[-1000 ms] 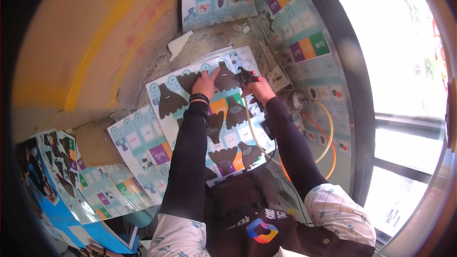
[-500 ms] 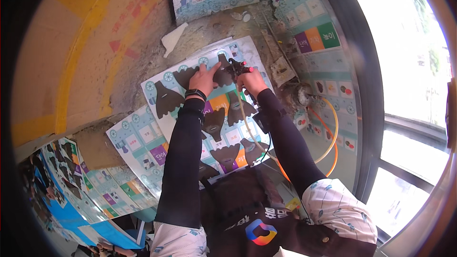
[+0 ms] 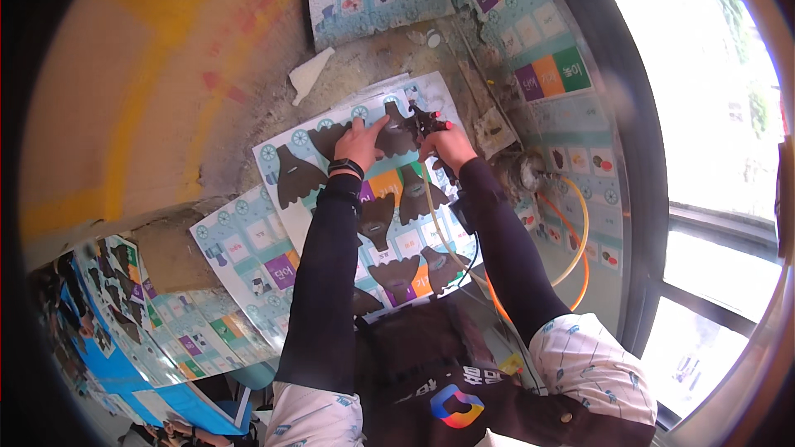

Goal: Applying glue to shoe components and organizing them for production.

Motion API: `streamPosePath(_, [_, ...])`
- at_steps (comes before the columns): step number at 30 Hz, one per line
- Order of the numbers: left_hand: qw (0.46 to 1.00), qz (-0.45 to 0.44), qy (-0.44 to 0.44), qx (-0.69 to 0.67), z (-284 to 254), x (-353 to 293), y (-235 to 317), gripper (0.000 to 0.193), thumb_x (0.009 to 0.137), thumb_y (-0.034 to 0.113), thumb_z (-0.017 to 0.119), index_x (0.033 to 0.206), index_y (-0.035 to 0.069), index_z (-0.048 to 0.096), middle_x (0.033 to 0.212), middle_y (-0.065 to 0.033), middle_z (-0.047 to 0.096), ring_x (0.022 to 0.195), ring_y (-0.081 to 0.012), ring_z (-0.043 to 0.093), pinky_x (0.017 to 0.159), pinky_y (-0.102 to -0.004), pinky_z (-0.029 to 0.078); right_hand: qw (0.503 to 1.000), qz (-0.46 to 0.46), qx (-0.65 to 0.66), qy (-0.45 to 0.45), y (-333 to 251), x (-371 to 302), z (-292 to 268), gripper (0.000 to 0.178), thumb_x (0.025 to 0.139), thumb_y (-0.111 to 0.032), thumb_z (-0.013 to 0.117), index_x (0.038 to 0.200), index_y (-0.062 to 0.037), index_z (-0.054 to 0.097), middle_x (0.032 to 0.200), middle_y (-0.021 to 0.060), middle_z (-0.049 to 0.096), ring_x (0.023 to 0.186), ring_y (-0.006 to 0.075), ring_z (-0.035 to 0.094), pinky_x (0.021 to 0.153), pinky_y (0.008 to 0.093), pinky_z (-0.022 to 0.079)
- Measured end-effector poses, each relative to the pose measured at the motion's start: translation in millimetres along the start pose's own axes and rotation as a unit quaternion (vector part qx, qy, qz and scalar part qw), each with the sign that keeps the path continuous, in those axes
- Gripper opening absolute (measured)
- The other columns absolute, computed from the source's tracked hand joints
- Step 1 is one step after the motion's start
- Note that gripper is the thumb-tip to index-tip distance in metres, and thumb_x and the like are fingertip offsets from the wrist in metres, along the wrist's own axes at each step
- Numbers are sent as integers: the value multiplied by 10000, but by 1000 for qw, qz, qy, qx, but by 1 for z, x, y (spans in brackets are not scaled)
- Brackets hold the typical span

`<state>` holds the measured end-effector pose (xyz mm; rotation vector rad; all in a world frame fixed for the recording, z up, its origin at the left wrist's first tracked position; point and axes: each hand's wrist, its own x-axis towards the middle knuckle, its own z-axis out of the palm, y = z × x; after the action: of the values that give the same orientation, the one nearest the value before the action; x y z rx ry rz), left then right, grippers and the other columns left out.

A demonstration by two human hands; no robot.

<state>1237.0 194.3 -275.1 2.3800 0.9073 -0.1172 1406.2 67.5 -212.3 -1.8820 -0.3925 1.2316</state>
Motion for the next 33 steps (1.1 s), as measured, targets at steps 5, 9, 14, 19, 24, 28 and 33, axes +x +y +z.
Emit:
streamPosePath(5, [998,52,10,39,-42,-13,20,548,786,222,714,1295,191,511,1030,-152,570,964,-345,608,798,-438,504,991,-113,65,-25,10,-50,-26,158,682,-72,669,819,3,647,763,39,634,682,146,575,619,291,453])
streamPosePath(9, [887,329,231,227,-122,-58,64,126,801,162,581,913,105,582,778,-34,524,777,-216,570,701,-335,446,989,-114,87,36,39,-109,-59,281,676,-92,648,944,-11,622,766,19,609,656,119,558,495,274,422])
streamPosePath(14, [709,542,334,304,-217,-161,136,64,809,148,588,815,89,562,694,20,427,718,-129,500,681,-285,393,991,-81,82,62,61,-175,-71,297,668,-31,533,958,-21,599,808,48,619,673,161,596,612,273,474])
streamPosePath(19, [545,534,414,496,-276,-241,181,127,851,185,523,874,92,605,757,43,499,769,-133,494,775,-278,368,995,-60,43,70,59,-228,-69,320,676,-39,509,986,-37,591,759,56,651,620,126,593,412,255,437])
streamPosePath(24, [475,516,423,574,-305,-298,218,130,846,196,512,860,97,596,774,33,499,790,-134,492,779,-280,364,991,-95,77,49,57,-254,-66,325,663,-27,500,975,-14,592,736,59,643,634,136,607,410,252,425])
streamPosePath(28, [448,470,419,635,-311,-330,243,120,852,207,496,807,114,560,786,20,496,808,-136,489,794,-281,357,986,-132,105,13,52,-259,-68,335,647,-19,487,966,-2,589,723,71,633,641,163,613,422,260,427])
streamPosePath(33, [459,453,384,661,-303,-343,268,130,855,216,499,788,121,558,797,11,513,824,-144,497,806,-289,363,987,-134,85,-23,52,-256,-80,333,633,-30,490,953,-6,577,712,72,618,646,165,606,427,267,429])
